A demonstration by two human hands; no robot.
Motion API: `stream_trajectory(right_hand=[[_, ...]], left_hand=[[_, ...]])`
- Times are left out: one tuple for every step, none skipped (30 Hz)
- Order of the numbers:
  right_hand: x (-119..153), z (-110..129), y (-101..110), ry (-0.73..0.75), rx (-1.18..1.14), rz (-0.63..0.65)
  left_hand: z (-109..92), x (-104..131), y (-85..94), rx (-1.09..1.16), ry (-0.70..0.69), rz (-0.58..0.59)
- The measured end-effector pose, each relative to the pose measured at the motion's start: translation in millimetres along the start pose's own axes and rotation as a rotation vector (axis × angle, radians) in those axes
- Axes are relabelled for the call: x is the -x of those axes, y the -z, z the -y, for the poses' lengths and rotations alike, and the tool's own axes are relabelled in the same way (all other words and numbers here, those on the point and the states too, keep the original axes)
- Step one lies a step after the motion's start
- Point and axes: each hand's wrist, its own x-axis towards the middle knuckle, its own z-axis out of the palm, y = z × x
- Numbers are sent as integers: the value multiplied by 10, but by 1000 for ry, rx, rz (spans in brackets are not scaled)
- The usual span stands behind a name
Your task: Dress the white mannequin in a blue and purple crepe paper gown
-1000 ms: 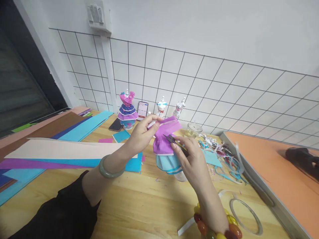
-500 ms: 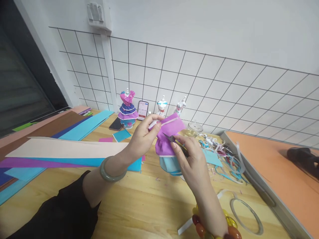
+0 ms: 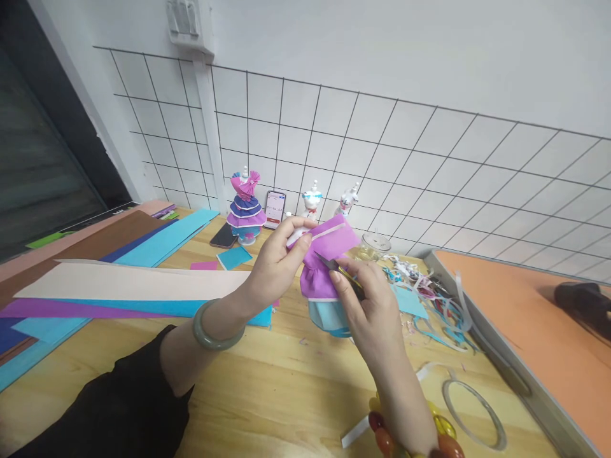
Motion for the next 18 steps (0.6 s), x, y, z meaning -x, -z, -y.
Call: stream_trajectory(right_hand=[[0, 2, -1, -1, 2, -3], [-1, 3, -2, -1, 2, -8], [-1, 4, -4, -3, -1, -12], [-2, 5, -6, -5, -4, -17], [-2, 4, -8, -9, -7, -19], [-3, 3, -11, -14, -11, -20], [-3, 2, -13, -18, -12, -21], [-3, 0, -16, -18, -12, -25], [-3, -1, -18, -17, -10, -27], [-3, -2, -20, -13, -8, -29], [-3, -2, -21, -9, -5, -29], [-2, 0, -21, -5, 0, -29], [-1, 3, -20, -2, 3, -27], [1, 7, -18, -1, 5, -25], [2, 12, -15, -2, 7, -22], [4, 19, -12, -2, 8, -21], [6, 26, -10, -1, 10, -22], [7, 33, -8, 1, 14, -24]], left_hand=[[-2, 0, -2, 0, 3, -2], [-4, 0, -4, 0, 5, -6], [-6, 1, -6, 2, 6, -10], [-7, 2, -9, 4, 7, -14], [-7, 3, -12, 8, 7, -17], [-6, 4, -15, 14, 6, -18], [-5, 6, -19, 21, 3, -20], [-4, 8, -22, 29, 0, -24], [-2, 10, -26, 37, -5, -28], [-1, 12, -29, 44, -8, -34], [-1, 14, -32, 49, -10, -38], [-2, 15, -34, 54, -11, -40], [-3, 17, -35, 56, -11, -42], [-5, 18, -36, 56, -10, -42], [-8, 20, -36, 52, -9, -43], [-10, 23, -36, 46, -9, -45], [-14, 26, -36, 38, -11, -48], [-17, 29, -37, 30, -14, -51]])
